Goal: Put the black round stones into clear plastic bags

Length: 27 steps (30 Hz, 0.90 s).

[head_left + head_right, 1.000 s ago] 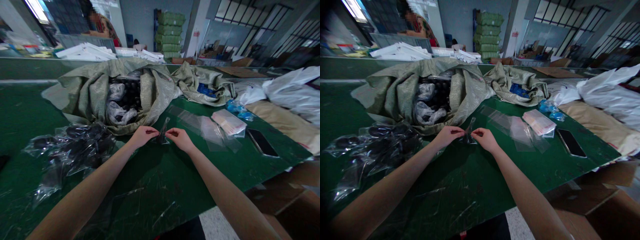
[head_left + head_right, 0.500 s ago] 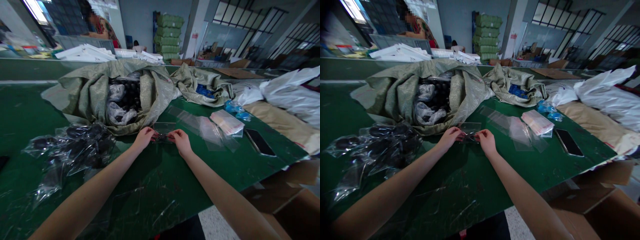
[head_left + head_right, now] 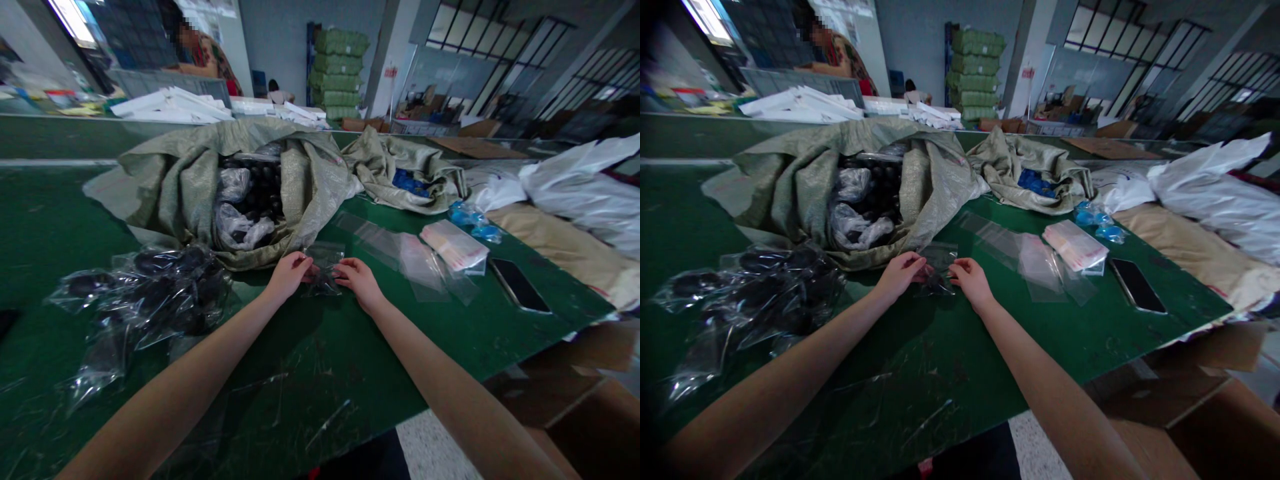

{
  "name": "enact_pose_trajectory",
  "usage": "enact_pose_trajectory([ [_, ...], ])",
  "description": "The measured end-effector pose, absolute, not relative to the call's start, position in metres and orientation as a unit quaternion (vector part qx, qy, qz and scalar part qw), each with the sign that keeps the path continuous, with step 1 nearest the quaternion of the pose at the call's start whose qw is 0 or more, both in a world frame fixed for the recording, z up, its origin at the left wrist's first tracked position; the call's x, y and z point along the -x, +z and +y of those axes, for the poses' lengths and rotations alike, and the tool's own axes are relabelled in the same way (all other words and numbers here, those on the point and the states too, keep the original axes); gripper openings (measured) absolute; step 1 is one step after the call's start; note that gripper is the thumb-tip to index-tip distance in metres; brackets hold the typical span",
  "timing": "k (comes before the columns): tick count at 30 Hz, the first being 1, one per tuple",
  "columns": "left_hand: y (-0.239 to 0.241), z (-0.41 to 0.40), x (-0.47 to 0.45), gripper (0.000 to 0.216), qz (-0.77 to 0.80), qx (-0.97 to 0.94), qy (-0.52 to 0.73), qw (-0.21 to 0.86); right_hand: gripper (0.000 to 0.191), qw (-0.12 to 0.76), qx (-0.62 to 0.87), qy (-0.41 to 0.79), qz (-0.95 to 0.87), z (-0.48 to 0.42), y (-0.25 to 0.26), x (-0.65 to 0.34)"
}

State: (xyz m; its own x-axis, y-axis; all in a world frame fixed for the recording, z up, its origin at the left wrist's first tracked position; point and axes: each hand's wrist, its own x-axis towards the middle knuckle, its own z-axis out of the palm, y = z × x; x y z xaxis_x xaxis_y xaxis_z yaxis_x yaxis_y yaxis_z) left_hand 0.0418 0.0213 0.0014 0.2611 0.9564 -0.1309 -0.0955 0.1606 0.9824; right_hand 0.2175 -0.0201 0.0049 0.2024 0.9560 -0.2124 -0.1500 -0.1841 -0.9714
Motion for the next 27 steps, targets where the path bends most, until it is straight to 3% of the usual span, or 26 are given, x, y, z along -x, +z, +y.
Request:
enact_pose_trajectory([
  [2,0.001,0.022,-0.041,0.012,0.444,-0.486,0.419,0.626,0.024,0.553,0.543,0.509,-0.376,-0.016,0.007,-0.218],
  [9,0.004,0.023,-0.041,0.009,0.480,-0.478,0.388,0.625,0.011,0.597,0.538,0.486,-0.342,-0.003,0.004,-0.214],
  [12,0.005,0.023,-0.040,0.011,0.495,-0.475,0.378,0.621,0.011,0.555,0.570,0.510,-0.326,-0.005,0.005,-0.218],
  [18,0.003,0.026,-0.039,0.011,0.497,-0.466,0.383,0.624,0.013,0.374,0.577,0.617,-0.382,-0.019,0.015,-0.232],
  [27,0.001,0.023,-0.040,0.008,0.499,-0.485,0.420,0.582,0.011,0.365,0.569,0.574,-0.461,-0.022,0.011,-0.227],
])
